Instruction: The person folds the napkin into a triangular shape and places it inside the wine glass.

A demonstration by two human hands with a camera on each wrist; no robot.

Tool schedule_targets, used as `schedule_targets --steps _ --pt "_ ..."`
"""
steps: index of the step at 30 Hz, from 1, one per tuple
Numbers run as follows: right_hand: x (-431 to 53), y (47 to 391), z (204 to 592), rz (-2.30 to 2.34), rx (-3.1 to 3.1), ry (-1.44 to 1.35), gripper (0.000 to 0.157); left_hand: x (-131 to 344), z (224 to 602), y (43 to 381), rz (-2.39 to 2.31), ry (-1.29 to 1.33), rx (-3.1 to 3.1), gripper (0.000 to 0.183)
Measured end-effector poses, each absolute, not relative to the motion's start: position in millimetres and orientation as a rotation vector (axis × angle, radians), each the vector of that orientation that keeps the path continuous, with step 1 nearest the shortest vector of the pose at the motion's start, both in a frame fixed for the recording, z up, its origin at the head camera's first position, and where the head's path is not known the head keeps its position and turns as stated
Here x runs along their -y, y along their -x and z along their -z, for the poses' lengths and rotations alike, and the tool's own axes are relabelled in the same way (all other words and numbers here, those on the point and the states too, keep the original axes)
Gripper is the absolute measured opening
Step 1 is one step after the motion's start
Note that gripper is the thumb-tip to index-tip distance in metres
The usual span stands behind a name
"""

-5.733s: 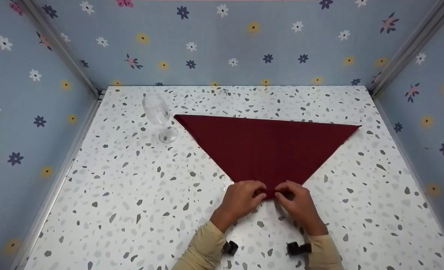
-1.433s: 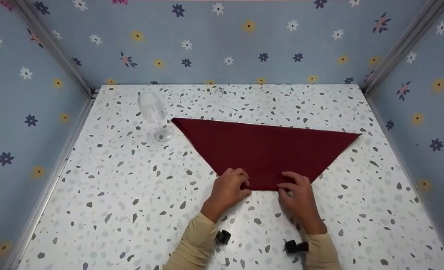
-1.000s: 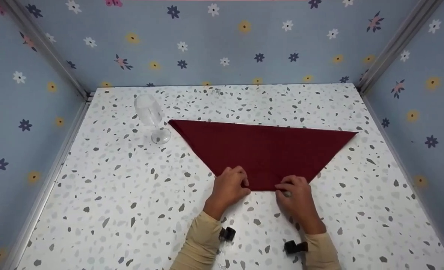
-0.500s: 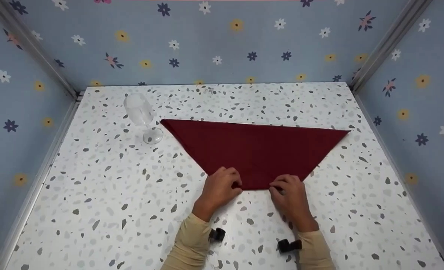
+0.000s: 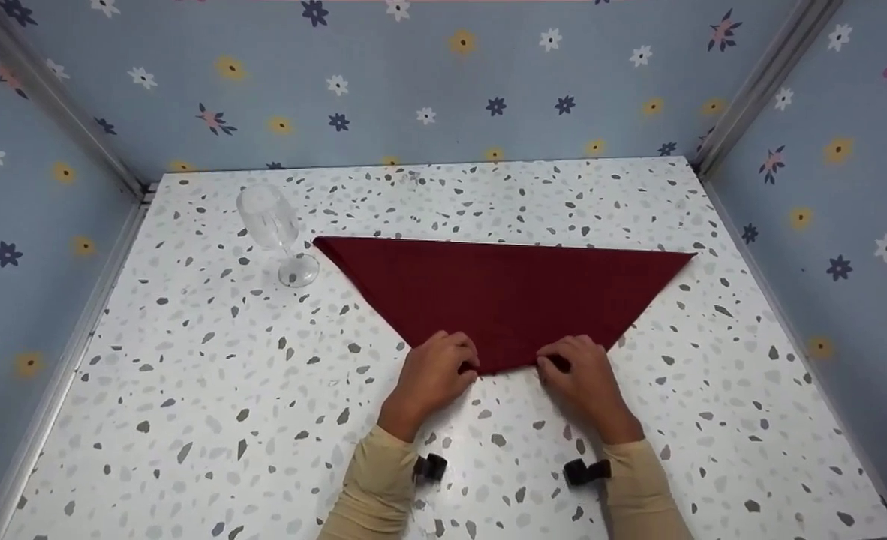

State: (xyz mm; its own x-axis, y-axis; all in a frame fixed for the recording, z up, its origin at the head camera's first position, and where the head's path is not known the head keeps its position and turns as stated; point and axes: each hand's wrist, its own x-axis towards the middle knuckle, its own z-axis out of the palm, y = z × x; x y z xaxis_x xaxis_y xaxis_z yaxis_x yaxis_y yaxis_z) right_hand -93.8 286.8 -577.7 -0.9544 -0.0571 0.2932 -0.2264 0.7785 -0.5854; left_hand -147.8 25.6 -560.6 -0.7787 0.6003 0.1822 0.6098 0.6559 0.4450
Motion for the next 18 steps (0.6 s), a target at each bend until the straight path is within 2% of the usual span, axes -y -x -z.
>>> schedule_targets --steps 9,18 --pt "-291.5 95.5 575.9 -0.976 2.715 -0.231 0.008 -24.6 561.5 149.2 0.948 0.913 2.85 0.011" --pt "-287.6 97.5 572.3 -0.935 2.711 -0.272 0.015 -22.6 567.5 149.3 0.988 0.837 2.784 0.006"
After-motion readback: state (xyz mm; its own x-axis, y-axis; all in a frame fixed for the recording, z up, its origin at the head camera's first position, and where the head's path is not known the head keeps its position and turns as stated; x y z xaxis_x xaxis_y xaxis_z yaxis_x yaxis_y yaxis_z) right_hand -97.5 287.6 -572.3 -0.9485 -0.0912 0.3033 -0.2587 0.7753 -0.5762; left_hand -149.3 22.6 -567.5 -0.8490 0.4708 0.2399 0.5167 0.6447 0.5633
